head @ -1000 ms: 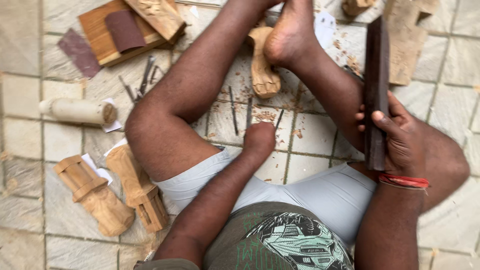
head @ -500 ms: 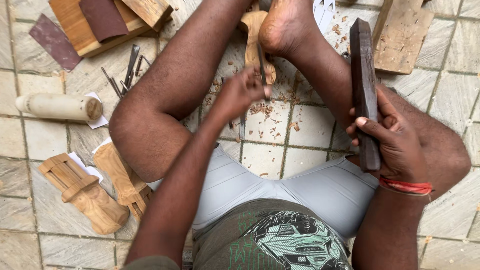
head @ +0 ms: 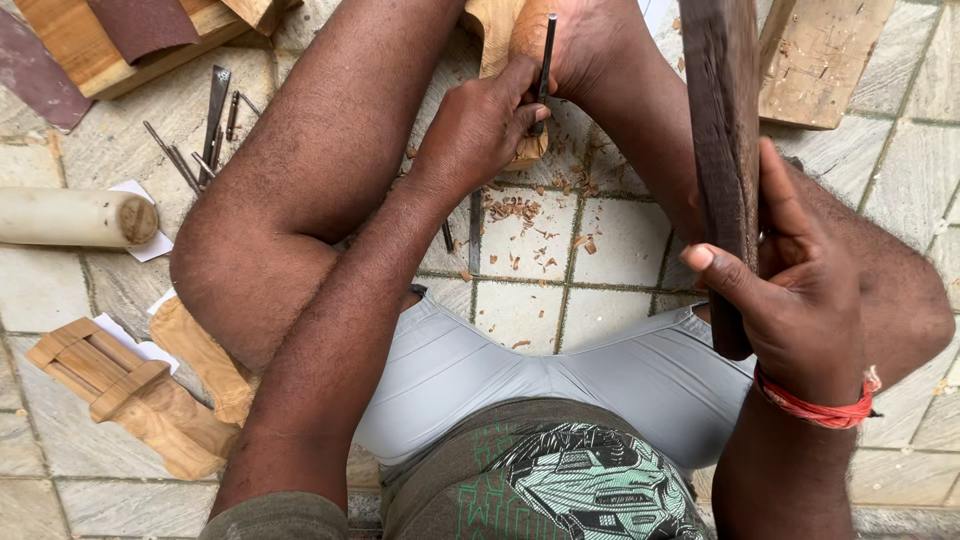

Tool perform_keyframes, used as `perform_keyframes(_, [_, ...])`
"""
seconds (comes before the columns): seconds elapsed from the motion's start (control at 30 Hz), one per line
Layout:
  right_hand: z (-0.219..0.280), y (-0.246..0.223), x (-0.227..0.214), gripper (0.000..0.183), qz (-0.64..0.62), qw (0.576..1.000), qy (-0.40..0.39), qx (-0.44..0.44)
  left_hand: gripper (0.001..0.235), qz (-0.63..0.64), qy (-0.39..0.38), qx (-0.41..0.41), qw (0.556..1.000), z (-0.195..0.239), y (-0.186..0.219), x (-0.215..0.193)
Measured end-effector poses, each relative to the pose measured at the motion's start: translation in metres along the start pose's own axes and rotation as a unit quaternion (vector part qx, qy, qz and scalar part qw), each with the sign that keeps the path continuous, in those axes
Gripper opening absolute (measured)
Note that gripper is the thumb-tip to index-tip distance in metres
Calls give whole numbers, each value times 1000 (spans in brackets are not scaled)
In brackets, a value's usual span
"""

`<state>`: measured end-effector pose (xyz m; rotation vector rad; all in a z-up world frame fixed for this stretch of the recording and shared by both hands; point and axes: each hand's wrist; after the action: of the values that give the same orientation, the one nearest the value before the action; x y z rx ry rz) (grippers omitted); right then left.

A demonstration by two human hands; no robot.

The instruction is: The person carves a small wooden piece using a chisel and a wooden mallet. They hold the wood between their feet and repeatedly strike the chisel to shape the object.

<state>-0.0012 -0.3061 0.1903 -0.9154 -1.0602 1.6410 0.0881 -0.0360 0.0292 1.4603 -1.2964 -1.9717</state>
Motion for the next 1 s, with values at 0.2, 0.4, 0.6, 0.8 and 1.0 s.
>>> perform_keyframes(0.2, [-6, -15, 5, 81, 120, 983, -55, -128, 25, -41, 10, 31, 999, 0, 0, -1])
perform_keyframes(0.4, [-42, -23, 20, 82, 464, 874, -75, -127, 25, -52, 0, 32, 998, -5, 1, -2])
perform_keyframes(0.6, [-37, -38, 18, 76, 390, 918, -25, -60, 23, -35, -3, 30, 999, -3, -4, -4])
perform_keyframes(0.8, [-46, -30, 13, 76, 524, 845, -22, -102, 22, -61, 0, 35, 998, -3, 2, -4])
perform_keyframes(1.0, [-29, -41, 23, 74, 459, 874, -7, -160, 21, -79, 0, 42, 996, 1, -3, 1])
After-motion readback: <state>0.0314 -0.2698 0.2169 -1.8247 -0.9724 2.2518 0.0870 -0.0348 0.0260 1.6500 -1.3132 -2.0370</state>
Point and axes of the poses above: each hand's wrist, its own z-axis away from the middle knuckle, its own x-axis out of the palm, y = z × x, and after that the axes turned 10 degrees about -y, right-handed
